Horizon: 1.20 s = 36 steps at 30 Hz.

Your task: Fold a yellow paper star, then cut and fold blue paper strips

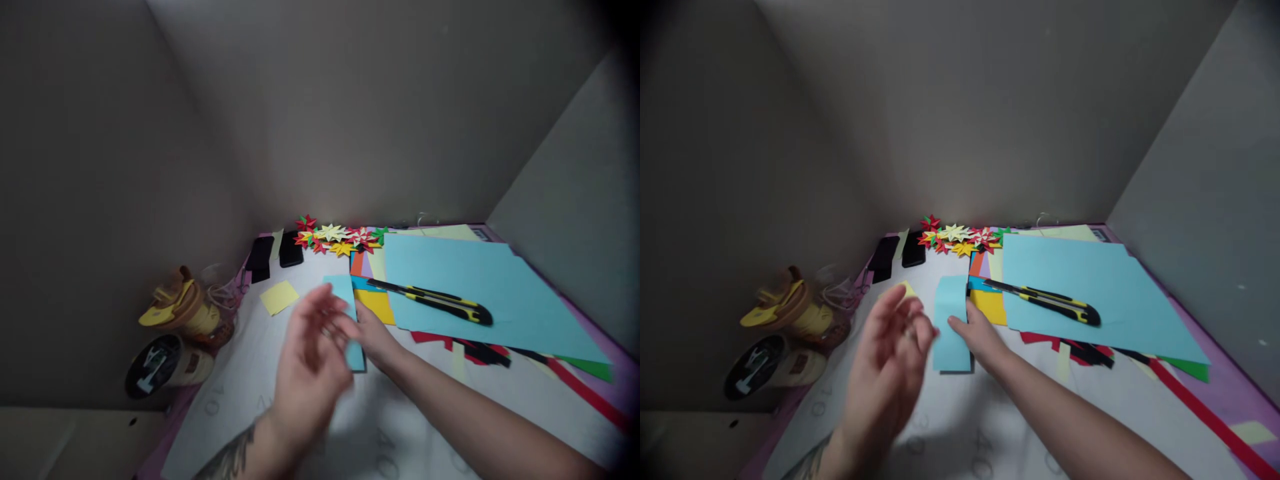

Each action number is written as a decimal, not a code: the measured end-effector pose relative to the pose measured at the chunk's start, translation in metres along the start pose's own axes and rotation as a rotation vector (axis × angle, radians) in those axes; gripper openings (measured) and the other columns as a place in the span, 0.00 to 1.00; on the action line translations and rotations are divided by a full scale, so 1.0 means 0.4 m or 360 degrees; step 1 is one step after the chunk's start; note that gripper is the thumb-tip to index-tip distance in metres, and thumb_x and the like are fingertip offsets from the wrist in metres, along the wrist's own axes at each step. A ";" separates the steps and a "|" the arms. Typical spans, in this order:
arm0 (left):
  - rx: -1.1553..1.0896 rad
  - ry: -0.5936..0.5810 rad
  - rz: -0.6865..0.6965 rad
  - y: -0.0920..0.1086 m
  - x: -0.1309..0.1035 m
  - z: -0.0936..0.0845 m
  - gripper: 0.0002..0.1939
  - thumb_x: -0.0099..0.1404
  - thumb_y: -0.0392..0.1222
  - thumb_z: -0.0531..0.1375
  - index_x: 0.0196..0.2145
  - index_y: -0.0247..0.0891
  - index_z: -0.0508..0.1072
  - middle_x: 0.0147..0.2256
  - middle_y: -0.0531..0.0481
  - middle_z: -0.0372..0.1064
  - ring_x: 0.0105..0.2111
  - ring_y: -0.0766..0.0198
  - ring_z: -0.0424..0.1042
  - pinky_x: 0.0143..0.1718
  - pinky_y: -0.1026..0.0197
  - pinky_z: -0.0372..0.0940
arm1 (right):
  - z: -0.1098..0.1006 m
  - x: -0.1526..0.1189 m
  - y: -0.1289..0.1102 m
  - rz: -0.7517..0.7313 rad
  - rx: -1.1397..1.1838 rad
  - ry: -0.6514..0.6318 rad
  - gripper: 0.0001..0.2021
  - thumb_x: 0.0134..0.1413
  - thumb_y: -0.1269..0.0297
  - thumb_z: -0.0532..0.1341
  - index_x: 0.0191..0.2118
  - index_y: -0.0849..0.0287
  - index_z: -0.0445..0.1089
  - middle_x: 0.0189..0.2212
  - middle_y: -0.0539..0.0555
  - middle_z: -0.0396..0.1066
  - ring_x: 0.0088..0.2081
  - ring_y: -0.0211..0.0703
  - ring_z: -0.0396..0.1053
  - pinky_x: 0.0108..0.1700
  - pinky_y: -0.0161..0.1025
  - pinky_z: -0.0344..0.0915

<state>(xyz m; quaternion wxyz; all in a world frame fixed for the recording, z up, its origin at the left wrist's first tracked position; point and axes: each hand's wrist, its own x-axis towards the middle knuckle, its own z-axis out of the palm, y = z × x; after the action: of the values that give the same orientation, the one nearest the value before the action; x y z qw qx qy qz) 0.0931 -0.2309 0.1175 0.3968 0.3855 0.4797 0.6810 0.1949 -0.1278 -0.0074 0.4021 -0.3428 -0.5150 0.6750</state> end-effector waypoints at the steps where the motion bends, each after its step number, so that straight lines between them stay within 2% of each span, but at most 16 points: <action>1: 0.0066 0.0067 0.0000 -0.033 0.046 -0.016 0.23 0.52 0.47 0.67 0.46 0.48 0.71 0.35 0.51 0.68 0.31 0.66 0.68 0.36 0.62 0.65 | -0.002 -0.002 -0.001 -0.0015 -0.0005 -0.0009 0.20 0.47 0.61 0.64 0.48 0.58 0.66 0.44 0.55 0.72 0.45 0.50 0.69 0.48 0.49 0.65; 3: 0.0267 0.0179 -0.0094 -0.105 0.122 -0.057 0.14 0.52 0.46 0.66 0.35 0.39 0.73 0.27 0.53 0.65 0.26 0.70 0.64 0.30 0.66 0.62 | -0.006 -0.007 0.000 -0.0004 0.0048 -0.0039 0.21 0.47 0.61 0.64 0.49 0.57 0.64 0.44 0.54 0.72 0.46 0.49 0.68 0.48 0.48 0.65; 4: 0.0374 0.0214 -0.0150 -0.139 0.148 -0.078 0.13 0.54 0.49 0.64 0.32 0.37 0.73 0.25 0.53 0.63 0.24 0.70 0.62 0.26 0.68 0.59 | -0.008 -0.009 0.001 0.0002 0.0089 -0.0037 0.21 0.48 0.61 0.64 0.49 0.56 0.63 0.44 0.54 0.72 0.46 0.49 0.68 0.48 0.47 0.65; 7: 0.0474 0.0016 -0.0401 -0.211 0.171 -0.120 0.19 0.57 0.54 0.61 0.39 0.36 0.73 0.31 0.49 0.67 0.28 0.68 0.64 0.24 0.68 0.57 | -0.013 -0.014 0.002 -0.0005 0.0219 -0.0061 0.22 0.49 0.61 0.63 0.51 0.55 0.61 0.45 0.54 0.71 0.45 0.46 0.69 0.47 0.45 0.65; 9: 0.0273 -0.0269 -0.0547 -0.228 0.154 -0.124 0.24 0.57 0.55 0.61 0.45 0.36 0.72 0.36 0.45 0.69 0.31 0.65 0.67 0.26 0.67 0.59 | -0.014 -0.018 -0.001 0.0014 0.0270 -0.0114 0.21 0.50 0.61 0.63 0.50 0.55 0.61 0.45 0.54 0.71 0.44 0.46 0.70 0.46 0.44 0.66; 11: -0.0083 -0.0540 -0.0658 -0.229 0.131 -0.118 0.28 0.55 0.56 0.63 0.49 0.36 0.71 0.40 0.42 0.71 0.35 0.61 0.69 0.33 0.63 0.62 | -0.012 -0.025 -0.006 0.0081 0.0305 -0.0224 0.20 0.50 0.61 0.64 0.49 0.56 0.62 0.43 0.54 0.71 0.42 0.45 0.70 0.43 0.43 0.66; 12: -0.0262 -0.0624 -0.0710 -0.227 0.121 -0.113 0.30 0.54 0.56 0.63 0.50 0.36 0.70 0.41 0.41 0.71 0.37 0.57 0.70 0.36 0.60 0.63 | -0.010 -0.028 -0.010 0.0129 0.0319 -0.0302 0.19 0.50 0.60 0.64 0.48 0.56 0.62 0.42 0.54 0.72 0.40 0.45 0.71 0.42 0.42 0.66; 14: -0.0519 -0.0666 -0.0821 -0.223 0.109 -0.107 0.30 0.53 0.54 0.65 0.50 0.37 0.70 0.44 0.40 0.71 0.42 0.52 0.70 0.43 0.55 0.63 | -0.003 -0.036 -0.016 0.0223 0.0306 -0.0472 0.20 0.49 0.60 0.64 0.48 0.57 0.62 0.40 0.54 0.72 0.39 0.44 0.71 0.41 0.40 0.66; 17: -0.0674 -0.0501 -0.0961 -0.224 0.108 -0.105 0.23 0.57 0.46 0.63 0.50 0.36 0.70 0.46 0.40 0.71 0.47 0.49 0.69 0.49 0.50 0.61 | 0.010 -0.045 -0.020 0.0295 0.0180 -0.0556 0.19 0.48 0.61 0.65 0.46 0.57 0.63 0.39 0.52 0.71 0.38 0.42 0.70 0.38 0.38 0.65; 20: -0.0802 -0.0253 -0.0965 -0.222 0.120 -0.114 0.20 0.61 0.43 0.59 0.51 0.37 0.68 0.45 0.41 0.72 0.48 0.51 0.69 0.50 0.49 0.61 | 0.021 -0.051 -0.020 0.0340 0.0123 -0.0543 0.15 0.47 0.59 0.64 0.40 0.57 0.62 0.33 0.49 0.70 0.32 0.39 0.69 0.33 0.34 0.64; 24: -0.0999 -0.0007 -0.0820 -0.199 0.149 -0.145 0.23 0.61 0.37 0.58 0.54 0.45 0.65 0.44 0.48 0.73 0.47 0.56 0.70 0.50 0.50 0.63 | 0.031 -0.062 -0.019 0.0489 -0.0039 -0.0509 0.13 0.48 0.57 0.61 0.35 0.56 0.59 0.22 0.44 0.65 0.18 0.32 0.61 0.20 0.30 0.56; 27: -0.1065 0.0103 -0.0606 -0.182 0.175 -0.179 0.25 0.59 0.35 0.59 0.54 0.52 0.64 0.42 0.52 0.72 0.41 0.59 0.72 0.51 0.49 0.63 | 0.035 -0.073 -0.020 0.0559 -0.0179 -0.0490 0.13 0.50 0.57 0.59 0.39 0.56 0.58 0.21 0.43 0.64 0.16 0.32 0.59 0.17 0.30 0.54; 29: -0.1073 0.0199 -0.0497 -0.178 0.191 -0.203 0.25 0.59 0.36 0.59 0.53 0.54 0.64 0.40 0.53 0.72 0.39 0.60 0.72 0.50 0.47 0.63 | 0.032 -0.080 -0.022 0.0372 -0.0314 -0.0451 0.17 0.51 0.57 0.59 0.45 0.55 0.57 0.27 0.47 0.67 0.22 0.35 0.65 0.22 0.32 0.61; 31: -0.1067 0.0301 -0.0457 -0.178 0.204 -0.223 0.23 0.60 0.37 0.59 0.52 0.55 0.65 0.39 0.53 0.72 0.39 0.60 0.72 0.49 0.45 0.63 | 0.023 -0.087 -0.025 -0.0034 -0.0551 -0.0444 0.23 0.50 0.58 0.61 0.51 0.53 0.57 0.40 0.54 0.67 0.36 0.42 0.69 0.35 0.38 0.67; 33: -0.1058 0.0383 -0.0447 -0.180 0.213 -0.238 0.22 0.60 0.38 0.59 0.51 0.54 0.66 0.38 0.52 0.72 0.38 0.59 0.72 0.49 0.44 0.64 | 0.012 -0.091 -0.028 -0.0456 -0.0807 -0.0474 0.27 0.48 0.60 0.64 0.54 0.51 0.58 0.51 0.57 0.60 0.50 0.48 0.63 0.48 0.45 0.64; 36: -0.1054 0.0428 -0.0480 -0.181 0.218 -0.244 0.19 0.61 0.39 0.58 0.50 0.51 0.67 0.37 0.51 0.72 0.38 0.59 0.72 0.48 0.44 0.64 | -0.001 -0.093 -0.030 -0.0759 -0.1022 -0.0475 0.23 0.51 0.60 0.63 0.53 0.49 0.61 0.54 0.58 0.56 0.55 0.50 0.58 0.52 0.47 0.62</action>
<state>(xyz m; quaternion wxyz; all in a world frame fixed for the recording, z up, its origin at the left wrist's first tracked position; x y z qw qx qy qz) -0.0167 -0.1691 0.0368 0.5291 0.0690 0.3328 0.7775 0.2141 -0.1592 0.0057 0.3408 -0.2205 -0.8165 0.4106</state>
